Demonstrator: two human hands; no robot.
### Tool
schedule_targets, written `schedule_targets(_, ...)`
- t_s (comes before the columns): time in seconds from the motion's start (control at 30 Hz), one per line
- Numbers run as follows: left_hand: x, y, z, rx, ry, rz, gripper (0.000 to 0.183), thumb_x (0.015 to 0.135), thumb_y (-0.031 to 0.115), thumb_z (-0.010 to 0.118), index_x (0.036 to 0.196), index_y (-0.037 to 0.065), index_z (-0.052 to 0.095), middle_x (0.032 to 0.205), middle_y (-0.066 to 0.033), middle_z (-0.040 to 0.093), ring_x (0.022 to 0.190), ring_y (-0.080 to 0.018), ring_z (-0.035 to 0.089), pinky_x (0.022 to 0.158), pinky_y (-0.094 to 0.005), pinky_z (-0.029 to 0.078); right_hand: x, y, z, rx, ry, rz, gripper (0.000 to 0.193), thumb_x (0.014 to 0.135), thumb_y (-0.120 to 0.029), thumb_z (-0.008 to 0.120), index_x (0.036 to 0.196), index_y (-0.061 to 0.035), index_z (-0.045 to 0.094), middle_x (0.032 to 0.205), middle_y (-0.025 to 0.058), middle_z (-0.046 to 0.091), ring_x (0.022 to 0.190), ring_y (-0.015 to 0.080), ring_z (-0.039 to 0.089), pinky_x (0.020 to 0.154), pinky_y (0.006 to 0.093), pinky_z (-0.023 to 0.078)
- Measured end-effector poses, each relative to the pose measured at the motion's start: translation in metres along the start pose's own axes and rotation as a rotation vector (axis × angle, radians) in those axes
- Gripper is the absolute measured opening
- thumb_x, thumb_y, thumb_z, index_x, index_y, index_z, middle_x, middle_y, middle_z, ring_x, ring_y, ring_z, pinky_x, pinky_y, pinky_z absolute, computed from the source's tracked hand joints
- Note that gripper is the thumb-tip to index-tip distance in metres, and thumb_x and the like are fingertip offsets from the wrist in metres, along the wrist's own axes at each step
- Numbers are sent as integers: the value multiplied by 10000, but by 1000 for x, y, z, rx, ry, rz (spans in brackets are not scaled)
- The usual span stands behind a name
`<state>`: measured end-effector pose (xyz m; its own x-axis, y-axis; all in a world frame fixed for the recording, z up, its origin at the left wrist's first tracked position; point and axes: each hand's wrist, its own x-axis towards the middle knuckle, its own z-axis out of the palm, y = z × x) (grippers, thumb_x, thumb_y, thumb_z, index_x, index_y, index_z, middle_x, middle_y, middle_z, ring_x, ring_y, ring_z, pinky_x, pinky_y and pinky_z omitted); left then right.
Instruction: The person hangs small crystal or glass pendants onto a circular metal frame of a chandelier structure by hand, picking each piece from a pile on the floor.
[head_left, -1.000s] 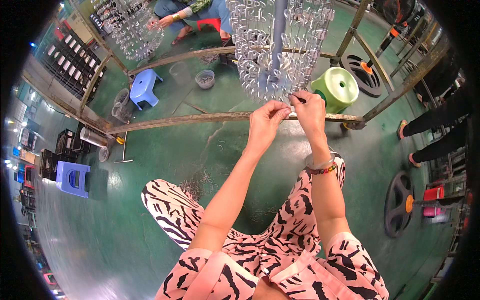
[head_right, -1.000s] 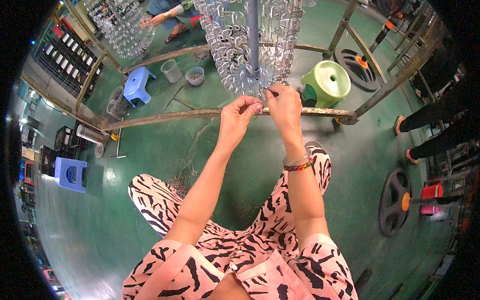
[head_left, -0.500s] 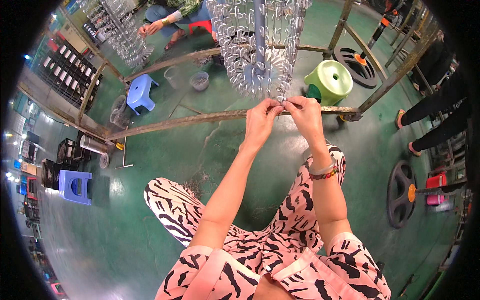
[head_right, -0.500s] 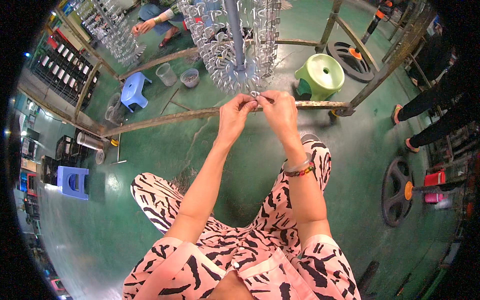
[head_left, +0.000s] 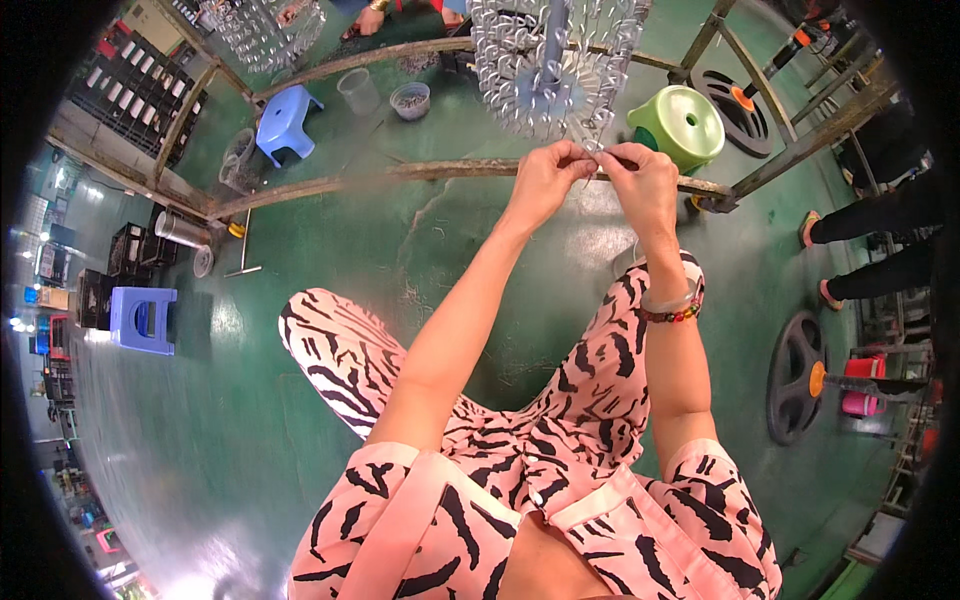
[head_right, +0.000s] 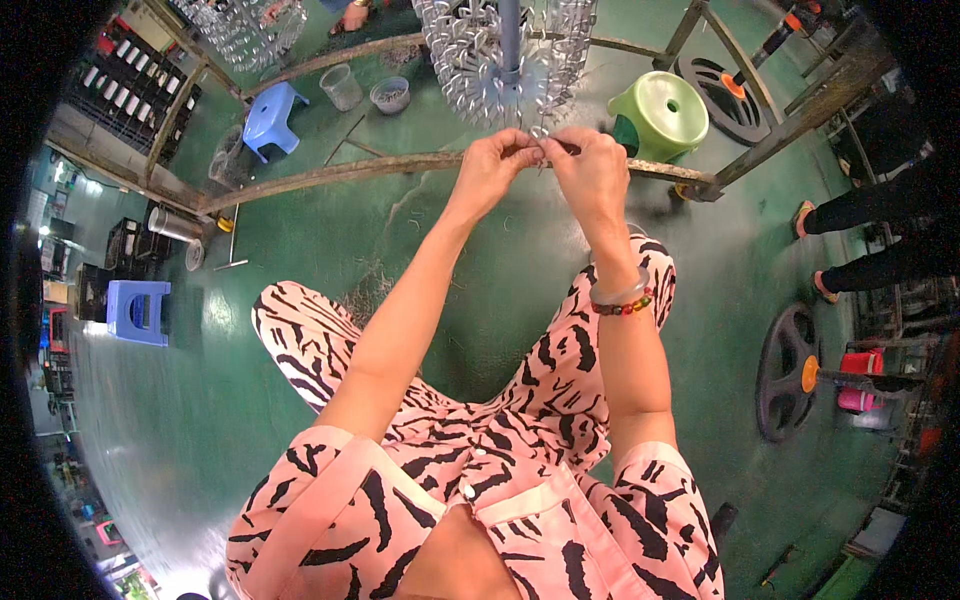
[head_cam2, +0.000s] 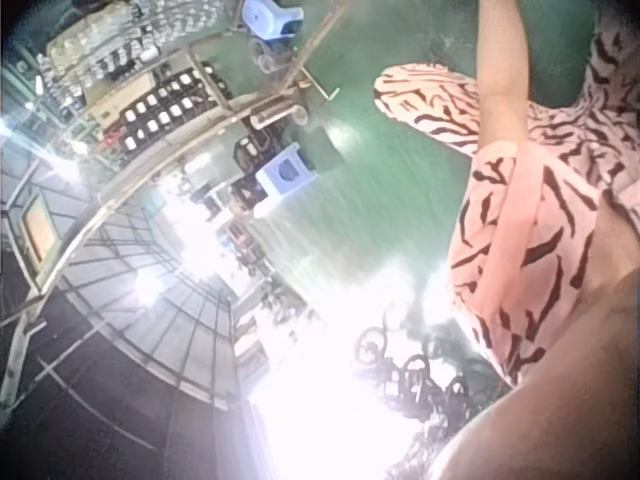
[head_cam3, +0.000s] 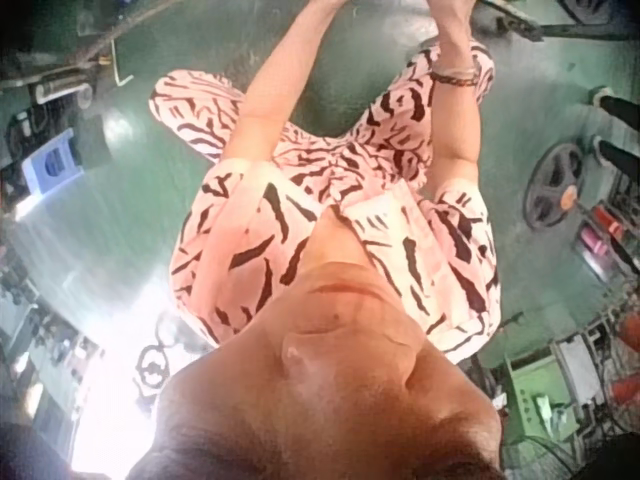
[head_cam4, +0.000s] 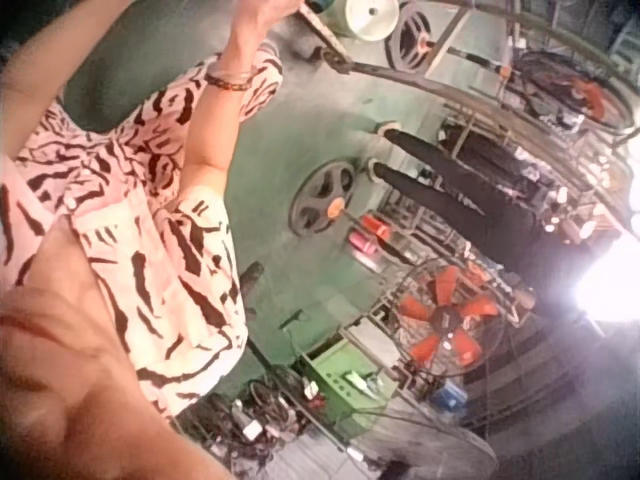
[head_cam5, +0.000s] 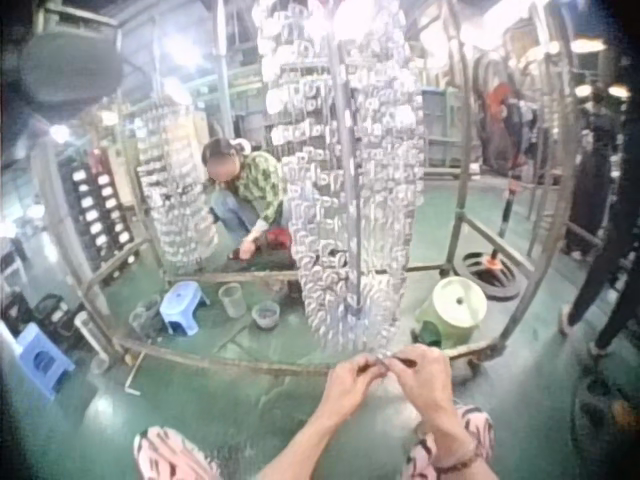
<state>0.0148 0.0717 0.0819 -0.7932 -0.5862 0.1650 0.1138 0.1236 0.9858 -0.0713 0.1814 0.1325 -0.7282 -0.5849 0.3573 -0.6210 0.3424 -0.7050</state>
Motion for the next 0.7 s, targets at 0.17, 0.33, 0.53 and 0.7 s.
schedule_targets(0.17, -7, -5, -3, -247, -55, 24, 181, 808, 61, 656, 963, -18, 607, 879, -42, 648, 826, -118, 598, 791, -258, 475, -3, -7, -7, -56, -48, -48, 183, 760, -218, 663, 832, -53, 697, 725, 147, 652, 673, 300, 636, 625, 360, 486)
schedule_targets(0.33, -19, -17, 13, -284, 180, 70, 230, 791, 54, 667, 999, -31, 619, 906, -89, 668, 813, -131, 617, 760, -266, 499, -7, -9, -9, -50, -36, -65, 182, 756, -209, 668, 843, -51, 695, 752, 150, 652, 679, 297, 637, 628, 355, 485)
schedule_targets(0.53, -22, -43, 6, -323, -21, -98, 168, 816, 42, 646, 963, -38, 636, 865, -70, 661, 785, -126, 617, 753, -266, 506, -8, -10, -7, -48, -39, -54, 187, 752, -201, 673, 851, -44, 693, 764, 149, 655, 684, 291, 640, 632, 346, 486)
schedule_targets(0.7, -26, -37, 14, -161, 106, -82, 110, 814, 35, 630, 905, -22, 654, 800, -81, 673, 692, -140, 631, 628, -271, 487, -11, 4, -4, 24, -120, -49, 222, 744, -192, 688, 863, -5, 688, 723, 159, 656, 648, 248, 647, 606, 328, 484)
